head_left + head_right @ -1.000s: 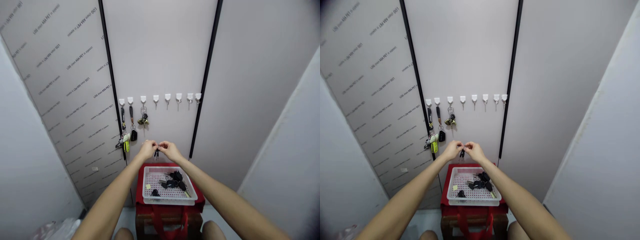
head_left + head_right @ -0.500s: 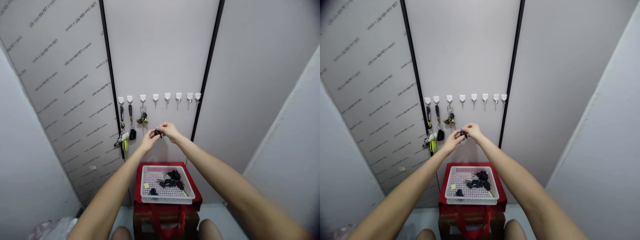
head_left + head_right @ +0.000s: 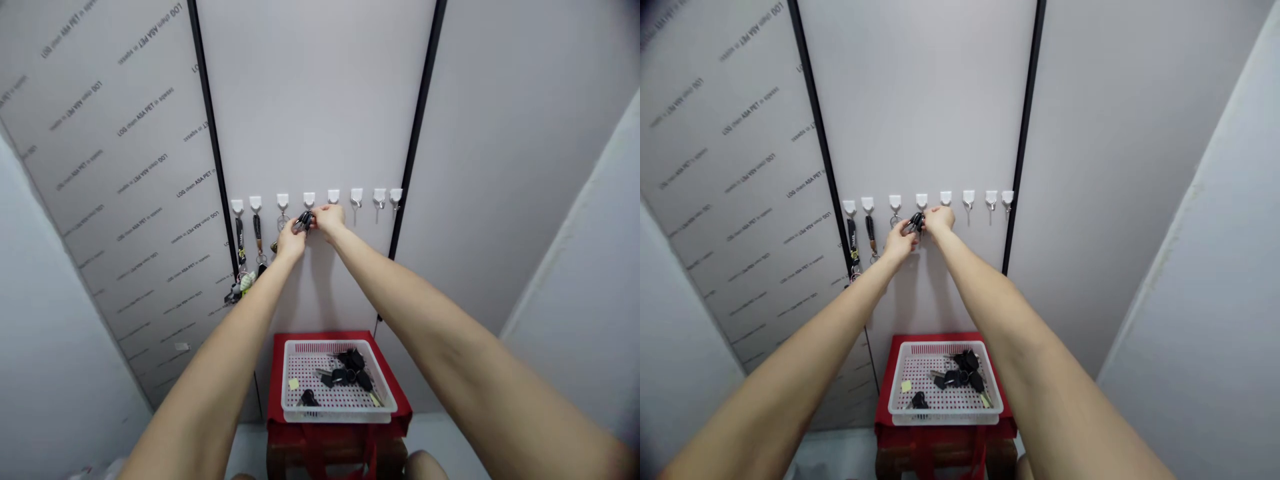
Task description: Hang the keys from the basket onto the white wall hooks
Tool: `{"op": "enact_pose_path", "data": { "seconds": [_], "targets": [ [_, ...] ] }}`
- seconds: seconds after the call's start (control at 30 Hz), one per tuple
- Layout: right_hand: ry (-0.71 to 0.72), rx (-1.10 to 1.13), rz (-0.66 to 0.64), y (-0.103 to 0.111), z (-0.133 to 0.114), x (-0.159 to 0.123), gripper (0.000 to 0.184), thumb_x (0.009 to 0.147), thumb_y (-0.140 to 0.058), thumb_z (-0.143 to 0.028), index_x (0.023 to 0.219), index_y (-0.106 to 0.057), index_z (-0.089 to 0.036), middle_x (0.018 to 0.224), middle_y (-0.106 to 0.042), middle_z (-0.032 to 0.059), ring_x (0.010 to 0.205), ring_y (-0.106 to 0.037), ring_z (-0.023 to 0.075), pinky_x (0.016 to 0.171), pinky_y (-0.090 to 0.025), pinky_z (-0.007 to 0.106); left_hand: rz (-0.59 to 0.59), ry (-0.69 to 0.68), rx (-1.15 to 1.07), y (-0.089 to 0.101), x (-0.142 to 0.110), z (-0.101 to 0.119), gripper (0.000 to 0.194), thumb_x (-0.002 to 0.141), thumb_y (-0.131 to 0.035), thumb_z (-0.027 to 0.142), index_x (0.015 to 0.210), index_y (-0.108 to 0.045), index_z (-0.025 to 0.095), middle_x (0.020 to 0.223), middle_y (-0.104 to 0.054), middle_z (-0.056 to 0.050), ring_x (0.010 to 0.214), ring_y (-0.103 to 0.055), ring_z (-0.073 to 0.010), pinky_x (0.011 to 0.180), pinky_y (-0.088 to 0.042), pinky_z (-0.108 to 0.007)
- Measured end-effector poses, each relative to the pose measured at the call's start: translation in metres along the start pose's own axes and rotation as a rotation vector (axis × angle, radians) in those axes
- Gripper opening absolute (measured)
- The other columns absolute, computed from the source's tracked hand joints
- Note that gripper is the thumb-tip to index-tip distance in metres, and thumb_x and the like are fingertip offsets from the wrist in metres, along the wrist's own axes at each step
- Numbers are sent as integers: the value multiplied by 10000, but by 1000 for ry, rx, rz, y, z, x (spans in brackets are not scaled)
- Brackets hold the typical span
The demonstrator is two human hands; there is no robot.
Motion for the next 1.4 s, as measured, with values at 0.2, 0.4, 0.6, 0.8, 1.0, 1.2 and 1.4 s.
{"op": "enact_pose_path", "data": {
  "seconds": [0.2, 0.4, 0.6, 0.8, 1.0, 1.2, 1.4],
  "targets": [
    [251, -313, -6, 3, 0, -1, 154, 624, -425, -172, 720, -534, -121, 628, -558, 28, 601, -532, 105, 603, -418, 253, -40, 68, -76, -3, -21, -13, 536, 612, -436, 130, 1110, -254, 214, 770, -521, -15, 534, -509, -64, 469, -379, -172],
    [244, -526, -352, 18, 74, -60, 257, 640, -387, -183, 853, -520, -131, 735, -568, 22, 498, -490, 54, 537, -395, 191, -83, 268, -204, -20, -85, -84, 401, 631, -416, 140, 1022, -342, 188, 783, -508, -13, 507, -495, -35, 441, -360, -142],
    [80, -997, -1008, 45, 216, -154, 197, 534, -489, -150, 703, -591, -145, 601, -576, -4, 542, -487, 90, 508, -347, 170, -453, 268, 243, -67, -175, -170, 288, 597, -444, 111, 881, -483, 131, 767, -556, -45, 661, -504, -94, 616, -382, -211],
    [227, -1151, -959, 62, 245, -178, 254, 513, -516, -251, 746, -595, -187, 756, -579, 30, 693, -492, 143, 577, -338, 202, -683, 17, 684, -90, -212, -181, 281, 566, -480, 183, 843, -525, 190, 889, -541, -37, 854, -449, -156, 734, -329, -245],
    [214, -1080, -949, 53, 250, -187, 210, 506, -514, -243, 681, -599, -162, 720, -585, 40, 699, -487, 152, 606, -340, 216, -726, -1, 875, -90, -217, -176, 203, 547, -469, 185, 743, -523, 195, 778, -552, -39, 800, -456, -190, 651, -331, -269],
    [-20, -848, -947, 56, 259, -179, 241, 621, -365, -155, 726, -582, -142, 614, -580, 8, 537, -496, 79, 492, -342, 161, -690, -76, 823, -75, -207, -165, 192, 547, -444, 122, 727, -482, 174, 810, -518, -29, 762, -447, -149, 625, -322, -235],
    [-95, -1174, -811, 49, 254, -172, 276, 598, -440, -353, 623, -596, -127, 635, -596, 87, 599, -539, 167, 506, -368, 231, -718, -236, 845, -73, -210, -151, 210, 562, -399, 60, 718, -482, 174, 824, -505, -30, 807, -427, -144, 671, -307, -236]
  ]
}}
Point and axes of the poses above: each hand's wrist, its own x-axis towards the middle knuckle, its own y-axis out of the back of the hand, z = x × y, the point moved 9 cm from there along x, towards the middle knuckle
